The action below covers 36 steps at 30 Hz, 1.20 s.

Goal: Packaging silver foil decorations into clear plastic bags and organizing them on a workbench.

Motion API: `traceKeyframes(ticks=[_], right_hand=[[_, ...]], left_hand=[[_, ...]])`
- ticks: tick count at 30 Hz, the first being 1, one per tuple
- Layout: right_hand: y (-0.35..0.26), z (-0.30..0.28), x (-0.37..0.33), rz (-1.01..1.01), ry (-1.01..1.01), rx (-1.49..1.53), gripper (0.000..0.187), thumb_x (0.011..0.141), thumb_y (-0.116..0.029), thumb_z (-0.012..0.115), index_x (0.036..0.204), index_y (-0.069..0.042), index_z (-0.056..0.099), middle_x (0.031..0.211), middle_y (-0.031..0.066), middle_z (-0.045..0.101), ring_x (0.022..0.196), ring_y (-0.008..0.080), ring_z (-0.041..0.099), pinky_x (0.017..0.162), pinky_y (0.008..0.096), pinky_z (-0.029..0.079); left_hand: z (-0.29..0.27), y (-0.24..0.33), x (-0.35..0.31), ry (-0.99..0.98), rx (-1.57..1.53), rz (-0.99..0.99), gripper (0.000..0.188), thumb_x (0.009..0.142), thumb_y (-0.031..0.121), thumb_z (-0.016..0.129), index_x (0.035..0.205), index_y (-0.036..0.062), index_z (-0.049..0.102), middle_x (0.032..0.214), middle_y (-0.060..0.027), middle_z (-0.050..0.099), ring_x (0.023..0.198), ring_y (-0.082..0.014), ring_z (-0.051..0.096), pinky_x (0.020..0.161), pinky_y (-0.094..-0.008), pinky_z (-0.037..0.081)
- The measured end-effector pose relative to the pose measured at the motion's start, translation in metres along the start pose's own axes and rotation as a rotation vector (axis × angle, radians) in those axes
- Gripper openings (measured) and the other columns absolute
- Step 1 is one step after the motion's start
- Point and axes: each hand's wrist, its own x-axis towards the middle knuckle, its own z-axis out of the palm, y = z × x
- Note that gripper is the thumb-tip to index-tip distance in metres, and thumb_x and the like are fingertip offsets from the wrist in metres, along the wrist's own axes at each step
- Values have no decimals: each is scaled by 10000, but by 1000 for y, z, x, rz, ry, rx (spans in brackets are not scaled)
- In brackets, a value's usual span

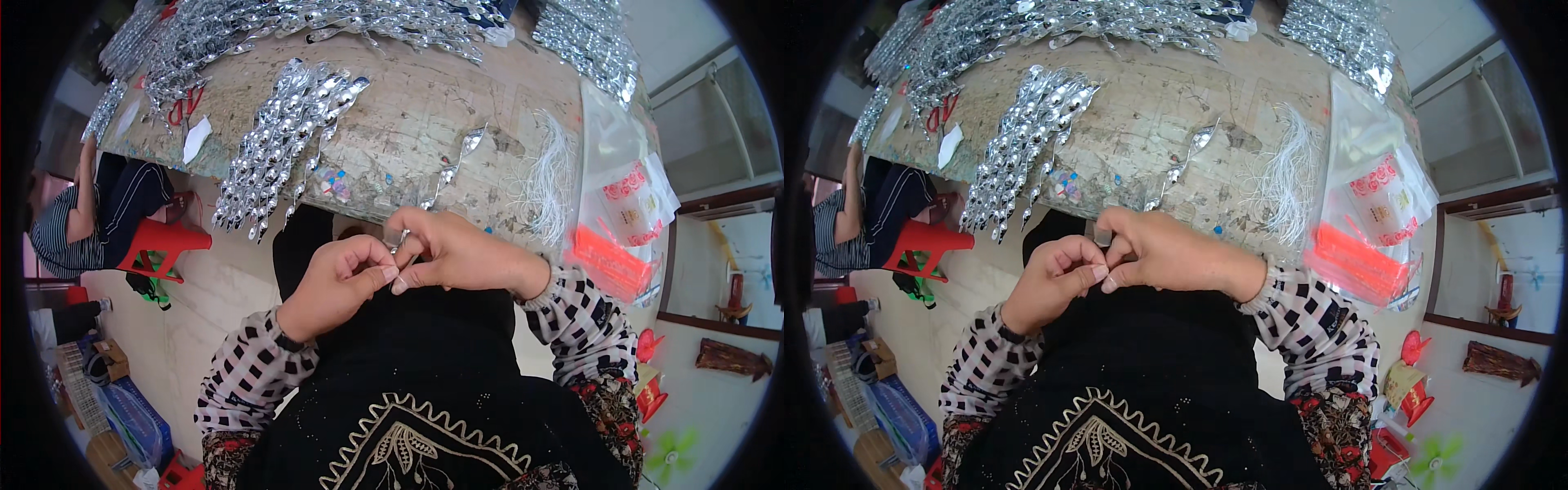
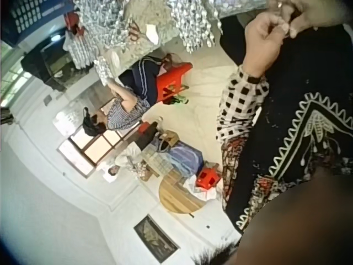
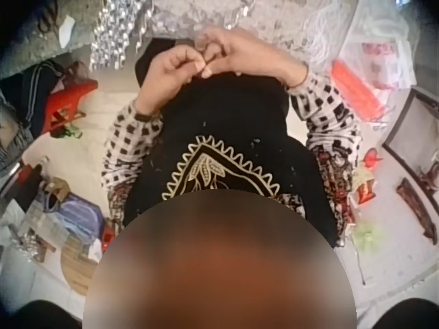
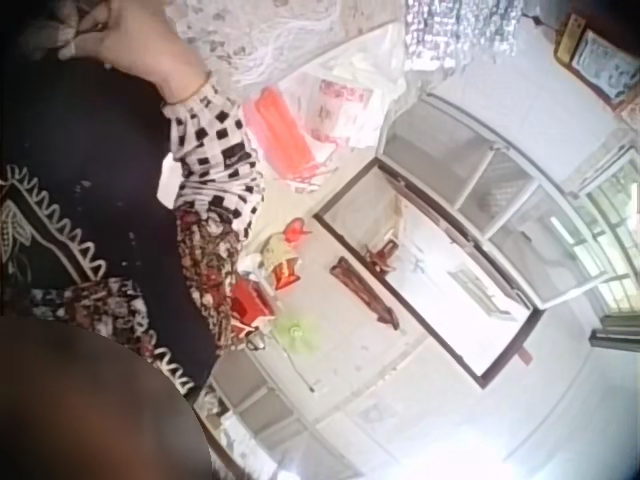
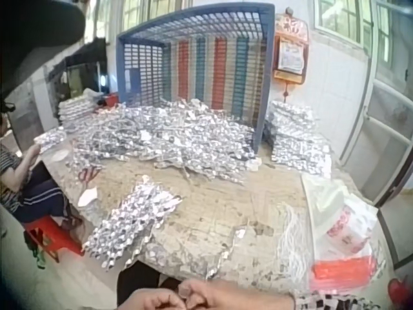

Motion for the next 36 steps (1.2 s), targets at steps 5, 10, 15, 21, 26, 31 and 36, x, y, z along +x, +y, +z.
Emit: traceKeyframes(ticks=[5,10,15,21,26,31,36], right_hand=[[19,21,-1,-16,183,489,401,813,33,685,1100,-73,426,805,13,632,644,43,546,513,178,405],[16,23,-3,-137,504,559,409,815,59,654,1122,-66,415,781,12,604,624,30,523,493,170,392],[20,-34,-6,-285,972,343,408,785,59,612,1127,-56,423,738,28,597,570,65,494,481,182,354],[22,-84,-15,-471,1155,421,403,747,103,560,1101,-51,446,697,59,595,526,77,433,482,198,301],[17,-36,-4,-336,931,431,396,757,99,591,1095,-57,453,688,31,573,521,69,436,467,198,316],[38,-50,-6,-284,964,460,372,763,77,622,1078,-57,477,704,10,577,539,63,465,473,191,341],[59,-48,-8,-92,868,298,304,826,21,628,1092,-51,500,851,20,606,691,73,555,595,197,452]], left_hand=[[8,5,-2,197,28,165,33,895,64,605,890,31,605,770,18,588,624,-32,499,559,-174,388],[6,3,-2,253,14,145,34,887,54,612,875,22,607,740,14,579,593,-35,495,540,-177,388],[-3,-6,-2,216,-126,26,47,875,71,629,863,30,609,716,7,573,570,-48,495,520,-182,388],[2,-9,-1,65,-181,-181,102,907,152,614,911,51,609,691,10,585,525,-49,523,497,-175,403],[0,-19,-5,14,-123,-229,244,988,277,501,1010,51,593,680,-7,573,556,-69,525,546,-190,410],[-23,-25,-14,-38,-173,-201,287,999,269,462,1096,33,594,705,-11,555,613,-88,514,624,-201,391],[-50,-2,-13,191,-87,-160,293,941,223,583,1154,21,598,782,12,582,616,-48,526,555,-183,428]])
